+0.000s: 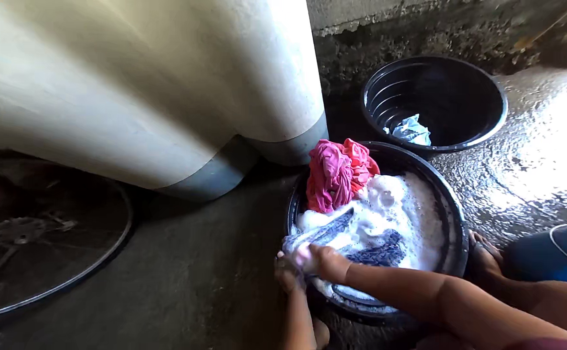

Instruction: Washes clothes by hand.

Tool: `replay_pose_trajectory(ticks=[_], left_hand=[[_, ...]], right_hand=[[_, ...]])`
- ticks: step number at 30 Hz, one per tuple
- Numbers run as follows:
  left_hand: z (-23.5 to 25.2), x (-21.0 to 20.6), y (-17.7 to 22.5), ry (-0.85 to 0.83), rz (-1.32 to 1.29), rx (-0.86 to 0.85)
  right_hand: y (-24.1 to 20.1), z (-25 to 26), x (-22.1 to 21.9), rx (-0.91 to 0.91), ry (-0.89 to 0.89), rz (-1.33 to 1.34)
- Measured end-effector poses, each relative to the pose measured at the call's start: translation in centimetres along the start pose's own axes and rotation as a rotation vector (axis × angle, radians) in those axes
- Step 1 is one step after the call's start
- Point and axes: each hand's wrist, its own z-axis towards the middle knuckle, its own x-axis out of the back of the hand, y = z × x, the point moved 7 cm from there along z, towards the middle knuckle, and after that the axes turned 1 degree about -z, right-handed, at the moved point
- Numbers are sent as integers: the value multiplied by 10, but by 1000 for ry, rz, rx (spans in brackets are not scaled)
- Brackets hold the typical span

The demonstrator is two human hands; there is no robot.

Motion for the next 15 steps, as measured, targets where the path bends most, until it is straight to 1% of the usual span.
replay_pose_trajectory(ticks=[1,2,3,4,5,7,8,9,10,11,12,13,15], left_hand=[[1,0,-1,-15,-10,12],[1,1,0,-14,-20,41],[1,1,0,-4,-16,72],[0,1,-1,13,30,96],[0,1,-1,26,64,113],[2,1,1,34,105,122],[2,1,2,36,111,120],[2,1,1,39,110,118],[2,1,0,40,101,116],[2,1,1,42,90,113],[1,2,3,46,84,110],[-1,2,5,49,87,108],[-3,3,9,53,94,82]], right_hand=[[-6,3,-16,55,-48,-11],[0,6,-26,67,-80,-63],[19,7,-26,21,-99,-129],[48,6,-16,-79,-98,-199],[80,1,3,-201,-59,-259],[137,-19,54,-418,84,-341],[156,-29,77,-506,147,-368],[165,-40,95,-583,192,-380],[166,-48,106,-641,212,-384],[159,-50,111,-656,219,-367],[142,-49,108,-612,227,-321],[118,-44,97,-518,217,-269],[56,-27,52,-270,104,-207]])
